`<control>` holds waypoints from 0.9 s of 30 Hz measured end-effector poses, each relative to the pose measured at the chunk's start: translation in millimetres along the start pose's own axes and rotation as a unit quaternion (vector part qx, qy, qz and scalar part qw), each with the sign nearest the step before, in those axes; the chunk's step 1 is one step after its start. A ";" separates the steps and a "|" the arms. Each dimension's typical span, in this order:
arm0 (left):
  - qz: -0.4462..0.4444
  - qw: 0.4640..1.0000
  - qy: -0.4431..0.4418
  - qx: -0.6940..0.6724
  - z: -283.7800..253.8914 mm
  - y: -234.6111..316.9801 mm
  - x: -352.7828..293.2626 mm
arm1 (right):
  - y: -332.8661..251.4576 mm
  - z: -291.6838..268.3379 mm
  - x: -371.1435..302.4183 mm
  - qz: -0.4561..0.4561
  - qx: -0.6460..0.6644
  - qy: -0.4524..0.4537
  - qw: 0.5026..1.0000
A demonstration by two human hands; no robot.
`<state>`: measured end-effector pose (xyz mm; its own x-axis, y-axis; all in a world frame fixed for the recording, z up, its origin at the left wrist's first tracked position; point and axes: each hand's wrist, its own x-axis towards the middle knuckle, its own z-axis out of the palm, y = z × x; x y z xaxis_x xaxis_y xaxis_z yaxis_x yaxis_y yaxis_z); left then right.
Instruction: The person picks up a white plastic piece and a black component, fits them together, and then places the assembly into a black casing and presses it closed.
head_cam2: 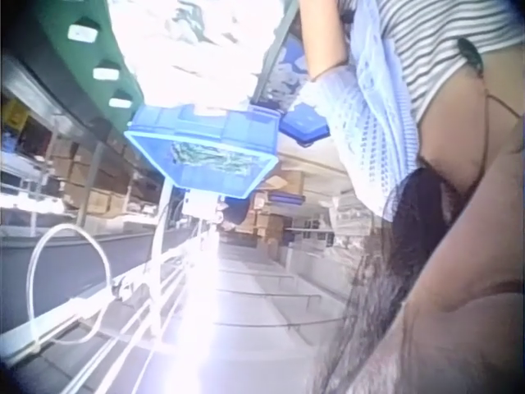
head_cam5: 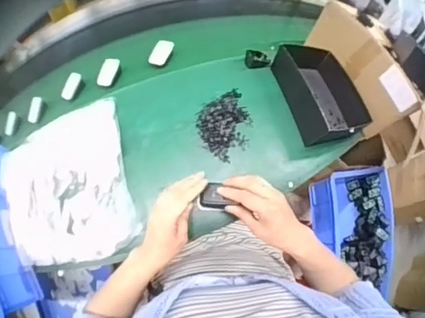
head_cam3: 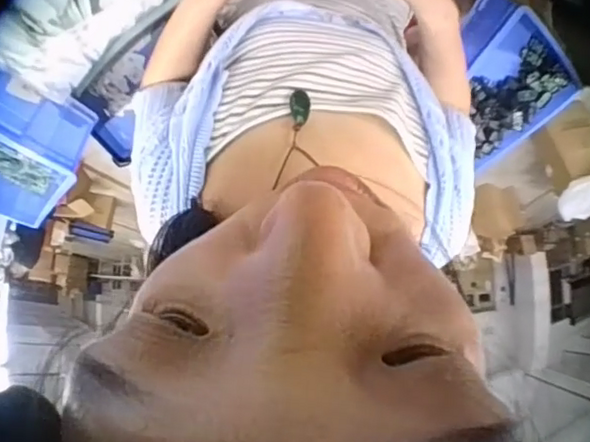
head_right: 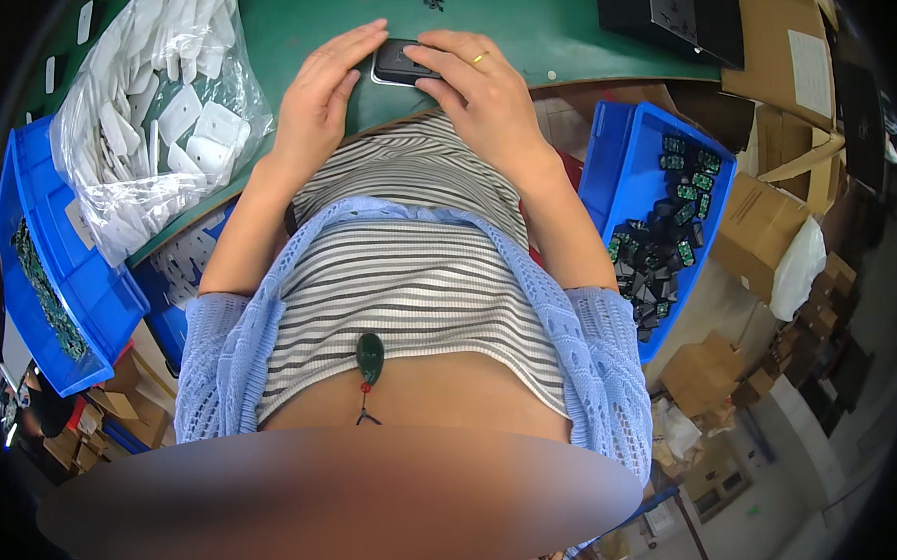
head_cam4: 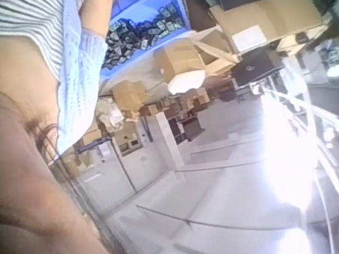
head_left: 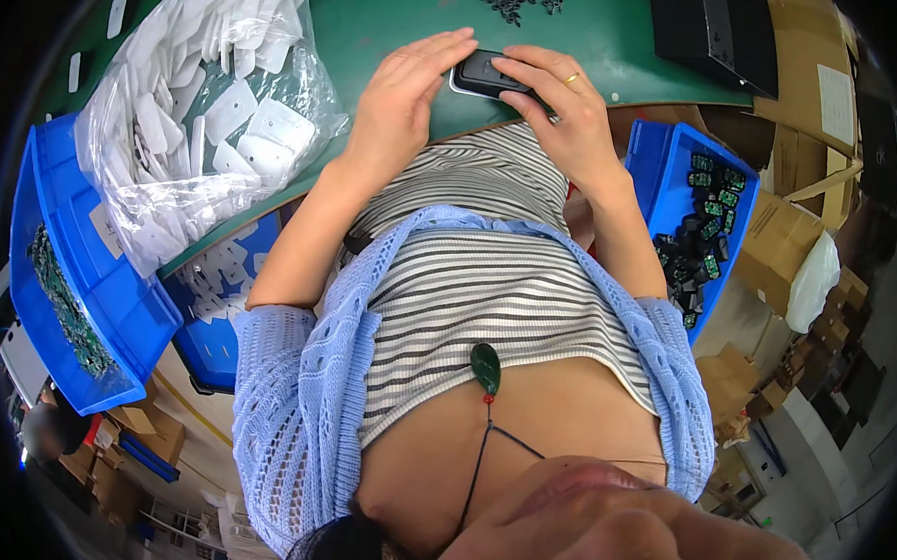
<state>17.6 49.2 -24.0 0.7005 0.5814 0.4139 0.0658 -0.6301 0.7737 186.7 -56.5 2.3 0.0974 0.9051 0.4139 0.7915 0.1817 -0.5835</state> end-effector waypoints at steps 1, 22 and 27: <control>0.009 1.000 -0.017 0.021 1.0 -1.9 -1.6 | -0.6 0.1 0.3 -0.001 0.001 -0.003 1.000; 0.011 0.987 -0.101 0.127 -13.8 5.0 -10.8 | 4.8 13.0 -9.1 -0.045 -0.057 -0.006 0.997; 0.041 0.976 -0.102 0.186 -13.3 5.7 -13.2 | 4.7 13.8 -9.9 -0.063 -0.086 -0.005 0.994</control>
<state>-0.7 44.7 -18.6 0.8386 0.4308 0.3334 0.2306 -0.8352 0.4993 181.2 -59.3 -14.2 -0.0144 0.8829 0.4693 0.8890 0.2262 -0.3981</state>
